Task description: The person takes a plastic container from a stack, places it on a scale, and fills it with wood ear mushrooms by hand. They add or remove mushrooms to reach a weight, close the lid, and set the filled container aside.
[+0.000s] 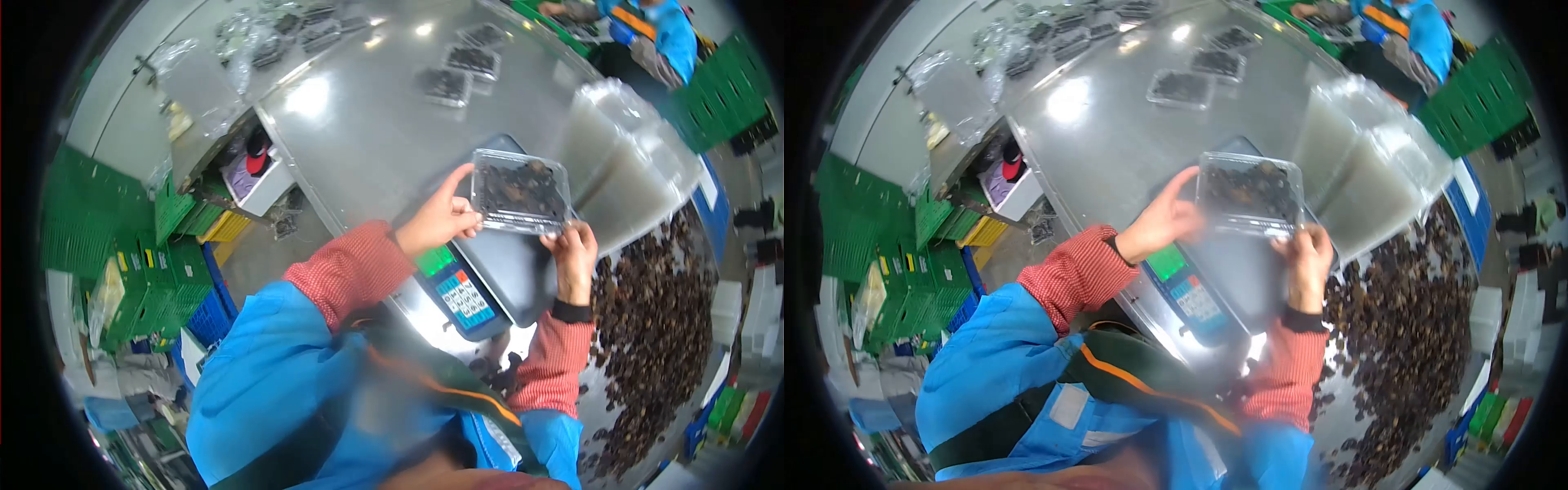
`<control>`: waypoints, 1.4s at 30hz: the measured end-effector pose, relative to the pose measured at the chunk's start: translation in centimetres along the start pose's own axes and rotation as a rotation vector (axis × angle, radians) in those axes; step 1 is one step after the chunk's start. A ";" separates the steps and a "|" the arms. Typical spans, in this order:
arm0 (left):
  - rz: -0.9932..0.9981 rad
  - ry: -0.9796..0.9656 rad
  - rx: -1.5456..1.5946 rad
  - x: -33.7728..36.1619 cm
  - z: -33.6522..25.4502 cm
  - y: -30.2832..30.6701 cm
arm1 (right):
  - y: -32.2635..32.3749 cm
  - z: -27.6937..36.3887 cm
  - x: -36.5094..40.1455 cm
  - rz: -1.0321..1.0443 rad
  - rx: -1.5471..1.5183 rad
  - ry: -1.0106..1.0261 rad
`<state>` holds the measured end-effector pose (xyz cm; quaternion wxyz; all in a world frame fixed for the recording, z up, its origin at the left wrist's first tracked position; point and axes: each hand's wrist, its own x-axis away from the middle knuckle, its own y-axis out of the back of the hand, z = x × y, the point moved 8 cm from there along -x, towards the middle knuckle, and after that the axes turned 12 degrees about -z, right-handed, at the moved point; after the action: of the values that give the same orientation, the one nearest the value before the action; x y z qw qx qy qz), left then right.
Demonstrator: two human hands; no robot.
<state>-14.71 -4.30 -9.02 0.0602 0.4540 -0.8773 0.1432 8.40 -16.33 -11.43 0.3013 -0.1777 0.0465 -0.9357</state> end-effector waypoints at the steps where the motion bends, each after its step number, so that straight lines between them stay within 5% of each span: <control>1: 0.000 -0.149 -0.101 -0.1 -1.0 1.6 | -0.8 0.4 0.1 0.055 -0.020 -0.018; 4: -0.251 -0.007 -0.114 -1.5 -3.7 7.1 | -4.8 0.8 0.7 0.204 -0.003 -0.046; 7: -0.017 0.124 0.063 -2.5 -4.1 8.5 | -9.3 0.7 1.0 0.304 0.168 0.014; 11: -0.138 0.162 0.324 -6.2 -1.9 15.8 | -11.1 5.3 1.5 0.199 0.527 0.623; 15: -0.448 0.182 0.200 -8.9 0.4 21.4 | -9.4 14.1 3.8 -0.186 1.050 1.342; 17: -0.533 0.342 0.071 -12.2 5.5 23.6 | -9.4 17.8 4.3 -0.477 1.337 1.619; 20: -0.536 0.402 0.078 -17.6 9.5 22.9 | -8.5 20.3 1.6 -0.573 1.689 1.746; 26: -0.427 0.284 0.241 -27.2 8.6 18.5 | -3.8 20.8 -3.7 -0.267 1.842 1.082; 32: -0.502 0.119 -0.279 -29.9 6.3 16.0 | -3.5 21.6 -4.0 -0.221 1.618 1.294; 42: 0.091 -0.252 -0.137 -12.1 -4.0 4.0 | -6.6 21.5 1.0 -0.355 1.603 1.517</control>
<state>-11.02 8.50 -8.86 -0.0262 0.4231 -0.9053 0.0273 11.80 -11.10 10.24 0.0845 0.6806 -0.4246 -0.5910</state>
